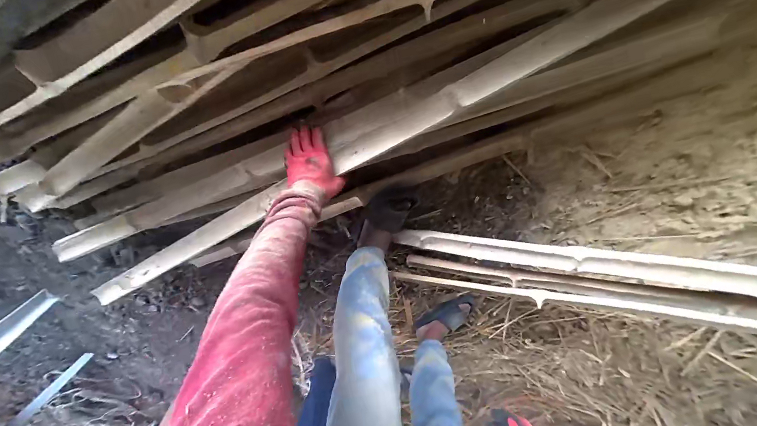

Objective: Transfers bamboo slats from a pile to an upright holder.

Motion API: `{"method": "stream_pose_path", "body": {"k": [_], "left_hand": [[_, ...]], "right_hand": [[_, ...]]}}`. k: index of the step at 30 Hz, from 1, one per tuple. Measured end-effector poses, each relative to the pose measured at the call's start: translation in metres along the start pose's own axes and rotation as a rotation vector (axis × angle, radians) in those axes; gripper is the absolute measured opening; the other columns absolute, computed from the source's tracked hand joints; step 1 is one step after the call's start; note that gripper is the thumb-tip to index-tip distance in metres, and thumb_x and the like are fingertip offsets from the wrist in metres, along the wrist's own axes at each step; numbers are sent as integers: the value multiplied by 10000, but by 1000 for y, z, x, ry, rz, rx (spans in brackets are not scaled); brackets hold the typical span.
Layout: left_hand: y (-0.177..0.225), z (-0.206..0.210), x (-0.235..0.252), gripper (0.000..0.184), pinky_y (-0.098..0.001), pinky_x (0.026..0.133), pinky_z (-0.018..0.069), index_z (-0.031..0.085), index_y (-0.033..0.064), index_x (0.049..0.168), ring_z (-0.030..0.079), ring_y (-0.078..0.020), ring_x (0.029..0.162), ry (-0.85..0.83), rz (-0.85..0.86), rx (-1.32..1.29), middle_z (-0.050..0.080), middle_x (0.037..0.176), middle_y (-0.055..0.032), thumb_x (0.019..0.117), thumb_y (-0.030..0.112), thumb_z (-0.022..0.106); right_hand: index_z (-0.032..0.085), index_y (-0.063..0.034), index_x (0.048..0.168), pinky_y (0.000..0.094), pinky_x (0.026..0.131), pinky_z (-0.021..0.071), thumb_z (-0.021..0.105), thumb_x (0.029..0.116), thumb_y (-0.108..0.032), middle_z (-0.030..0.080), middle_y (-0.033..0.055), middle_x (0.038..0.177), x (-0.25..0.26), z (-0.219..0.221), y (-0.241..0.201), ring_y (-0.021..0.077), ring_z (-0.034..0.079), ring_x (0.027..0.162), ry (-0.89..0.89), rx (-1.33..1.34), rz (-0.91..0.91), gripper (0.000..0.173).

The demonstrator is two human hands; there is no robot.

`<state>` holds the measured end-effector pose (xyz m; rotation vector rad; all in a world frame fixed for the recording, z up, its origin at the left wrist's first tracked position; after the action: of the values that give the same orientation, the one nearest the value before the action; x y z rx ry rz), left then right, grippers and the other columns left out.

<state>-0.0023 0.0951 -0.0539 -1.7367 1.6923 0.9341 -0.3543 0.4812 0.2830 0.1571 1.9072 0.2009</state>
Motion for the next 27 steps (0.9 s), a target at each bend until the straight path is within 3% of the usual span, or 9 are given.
{"method": "stream_pose_path", "body": {"k": [4,7,8,9,12,14,18,23,27], "left_hand": [[16,32,16,1287,-679,1241,121,170,-27,1628,129,-486,1565,68,-148,36,144,1690,-295,639,360,898],[14,24,24,1308,-709,1229,93,125,-15,1637,155,-528,1543,14,-88,103,176,1668,-326,663,424,879],[13,20,29,1340,-722,1223,111,132,-17,1634,176,-545,1530,-4,-45,127,198,1654,-342,638,461,890],[11,17,33,1378,-720,1221,143,154,-14,1630,211,-547,1516,-6,-12,144,229,1639,-346,587,470,913],[7,6,29,1391,-682,1212,228,180,-26,1614,267,-536,1497,-13,20,130,251,1622,-354,543,383,967],[11,-3,23,1332,-663,1180,311,217,-52,1590,327,-531,1467,-16,15,145,293,1598,-356,557,331,966],[15,-17,27,1287,-698,1079,413,269,-49,1570,418,-558,1385,-73,27,207,377,1529,-369,559,317,976],[-1,-12,30,1210,-730,1044,435,395,-27,1513,416,-590,1367,-141,109,176,381,1511,-386,536,339,1009],[1,3,-4,1083,-723,1010,467,458,-42,1450,479,-570,1323,-160,99,70,426,1482,-376,591,351,988]], "right_hand": [[629,61,1318,412,906,646,437,1101,-147,755,191,1142,6,-17,14,254,766,1008,39,139,-150,357],[559,58,1411,408,1086,497,389,1096,2,662,214,1333,-31,-20,-51,279,668,1197,62,193,228,363],[553,124,1375,427,1000,561,402,1090,1,676,278,1274,-23,-22,-37,329,703,1131,45,164,29,345],[589,197,1255,412,792,667,431,1059,-32,722,328,1089,0,-21,0,350,771,935,81,147,-349,340],[670,16,1276,404,881,646,504,1078,-173,766,148,1078,28,-1,36,208,763,955,75,143,-182,320],[697,-10,1243,404,881,645,548,1069,-190,773,129,1046,40,20,21,195,765,936,71,143,-124,292],[687,-23,1282,399,998,572,572,1067,-246,745,137,1156,73,67,-71,181,715,1078,-24,132,-230,330],[617,42,1322,375,813,641,514,1100,-198,748,171,1057,116,130,-217,226,750,901,-277,585,-284,343],[572,-88,1422,422,923,574,586,1068,-319,681,147,1297,161,183,-281,242,683,1118,-352,549,-257,424]]}}
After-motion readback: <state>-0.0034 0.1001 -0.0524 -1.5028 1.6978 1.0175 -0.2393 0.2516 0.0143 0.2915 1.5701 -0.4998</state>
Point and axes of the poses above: each hand's wrist, its own x-axis towards the middle knuckle, its own z-axis out of the palm, y = z × x, the point moved 6 cm from there along x, towards the middle knuckle
